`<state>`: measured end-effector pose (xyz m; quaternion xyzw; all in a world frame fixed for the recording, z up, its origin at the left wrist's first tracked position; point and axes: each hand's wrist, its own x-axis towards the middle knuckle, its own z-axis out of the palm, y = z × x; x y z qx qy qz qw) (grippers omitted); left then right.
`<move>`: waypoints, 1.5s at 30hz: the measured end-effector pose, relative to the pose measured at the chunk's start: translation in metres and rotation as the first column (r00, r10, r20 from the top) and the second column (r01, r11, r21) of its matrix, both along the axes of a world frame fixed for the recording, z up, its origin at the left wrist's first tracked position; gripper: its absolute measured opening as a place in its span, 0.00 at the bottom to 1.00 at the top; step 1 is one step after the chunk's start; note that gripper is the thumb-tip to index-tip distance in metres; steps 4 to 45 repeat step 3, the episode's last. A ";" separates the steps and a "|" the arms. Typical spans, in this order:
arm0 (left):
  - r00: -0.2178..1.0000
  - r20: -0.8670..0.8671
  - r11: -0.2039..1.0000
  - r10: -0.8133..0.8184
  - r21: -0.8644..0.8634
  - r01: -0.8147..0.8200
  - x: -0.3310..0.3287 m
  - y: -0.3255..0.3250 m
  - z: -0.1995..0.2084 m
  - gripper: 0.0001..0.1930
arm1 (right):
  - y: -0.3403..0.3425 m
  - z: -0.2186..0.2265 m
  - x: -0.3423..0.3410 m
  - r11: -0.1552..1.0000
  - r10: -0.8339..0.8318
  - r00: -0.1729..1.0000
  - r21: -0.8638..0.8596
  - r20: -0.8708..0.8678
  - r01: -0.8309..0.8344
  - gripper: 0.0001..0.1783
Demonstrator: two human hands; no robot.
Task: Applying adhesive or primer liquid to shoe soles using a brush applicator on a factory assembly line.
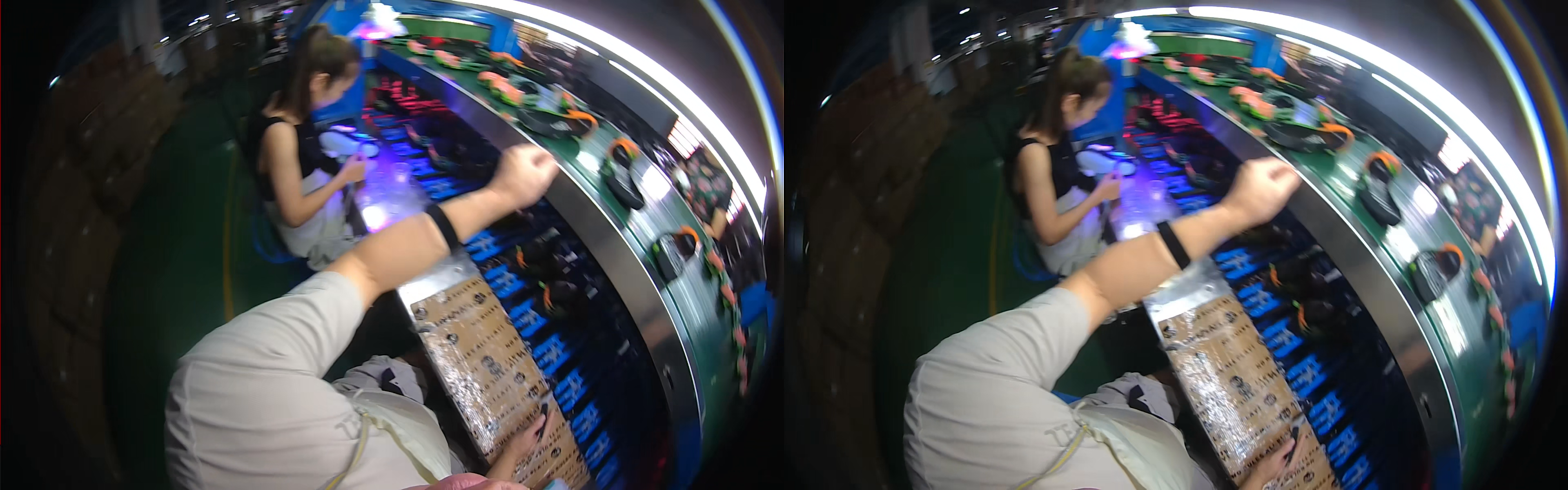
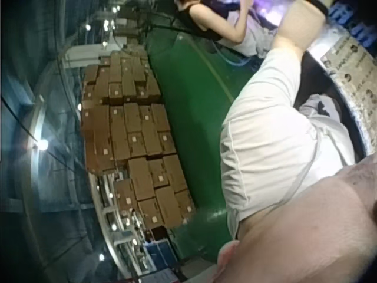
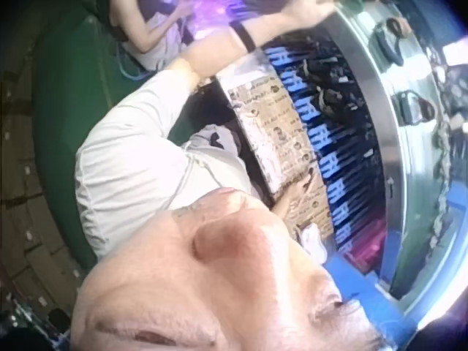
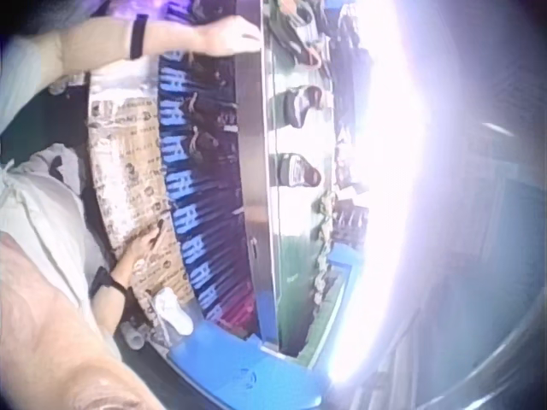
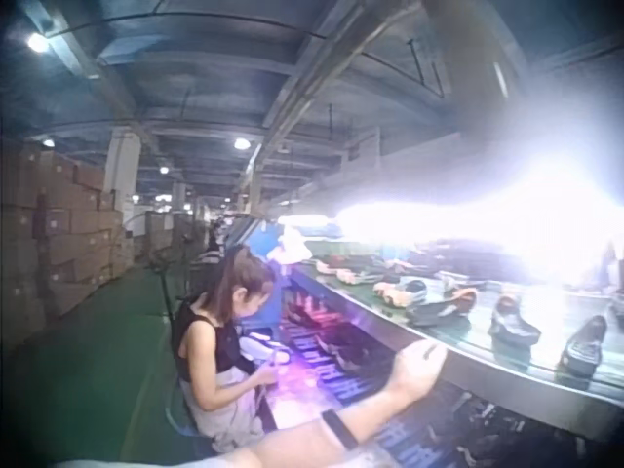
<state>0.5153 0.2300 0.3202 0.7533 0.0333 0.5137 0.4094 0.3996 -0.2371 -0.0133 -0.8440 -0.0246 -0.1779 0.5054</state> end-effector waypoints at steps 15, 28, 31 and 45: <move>0.922 0.269 0.907 0.280 0.240 -0.346 0.027 0.043 0.015 0.15 | 0.009 0.028 -0.010 1.000 0.009 0.998 -0.008 -0.059 -0.009 0.25; 0.922 0.269 0.907 0.280 0.240 -0.346 0.027 0.043 0.015 0.15 | 0.009 0.028 -0.010 1.000 0.009 0.998 -0.008 -0.059 -0.009 0.25; 0.922 0.269 0.907 0.280 0.240 -0.346 0.027 0.043 0.015 0.15 | 0.009 0.028 -0.010 1.000 0.009 0.998 -0.008 -0.059 -0.009 0.25; 0.922 0.269 0.907 0.280 0.240 -0.346 0.027 0.043 0.015 0.15 | 0.009 0.028 -0.010 1.000 0.009 0.998 -0.008 -0.059 -0.009 0.25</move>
